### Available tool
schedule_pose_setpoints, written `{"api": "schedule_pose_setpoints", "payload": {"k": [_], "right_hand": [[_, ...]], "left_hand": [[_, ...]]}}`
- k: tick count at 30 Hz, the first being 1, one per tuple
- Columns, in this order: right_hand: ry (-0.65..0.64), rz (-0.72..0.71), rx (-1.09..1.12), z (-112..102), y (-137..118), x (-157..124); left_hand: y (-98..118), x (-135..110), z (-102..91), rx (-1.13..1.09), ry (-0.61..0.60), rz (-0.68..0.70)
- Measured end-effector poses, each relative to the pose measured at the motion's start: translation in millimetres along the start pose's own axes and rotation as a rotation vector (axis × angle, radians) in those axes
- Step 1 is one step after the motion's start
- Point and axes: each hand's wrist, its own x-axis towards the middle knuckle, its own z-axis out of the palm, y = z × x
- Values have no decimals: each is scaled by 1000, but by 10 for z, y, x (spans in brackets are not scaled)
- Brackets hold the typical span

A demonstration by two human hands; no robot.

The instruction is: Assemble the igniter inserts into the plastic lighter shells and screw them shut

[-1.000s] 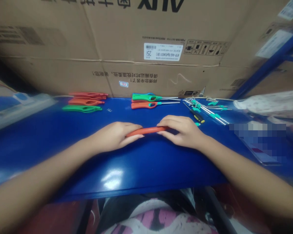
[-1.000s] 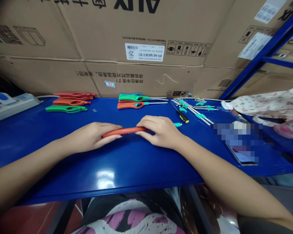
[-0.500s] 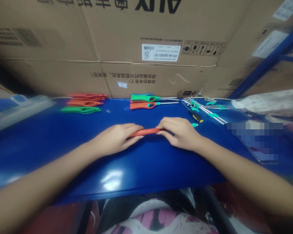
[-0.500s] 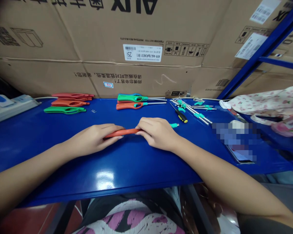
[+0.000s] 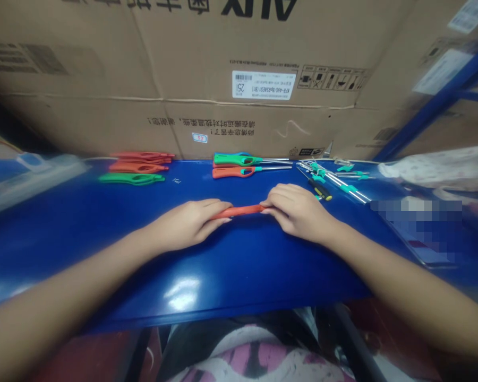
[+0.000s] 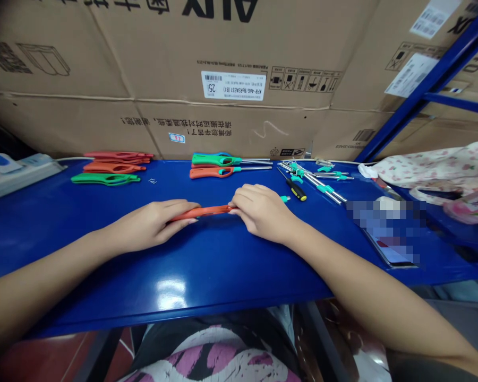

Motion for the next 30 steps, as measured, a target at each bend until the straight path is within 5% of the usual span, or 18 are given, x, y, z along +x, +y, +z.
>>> {"api": "schedule_pose_setpoints", "payload": {"k": [10,15,30], "right_hand": [[-105,262,-321,-247,439,-98],[-155,284,-295,-295,631,-146],[-76,5,-93,-98,97,5]], "left_hand": [[-96,27,-105,158,16,-49],[-133,29,-108,161,37,-79],[42,45,13,-313,-24,-102]]}}
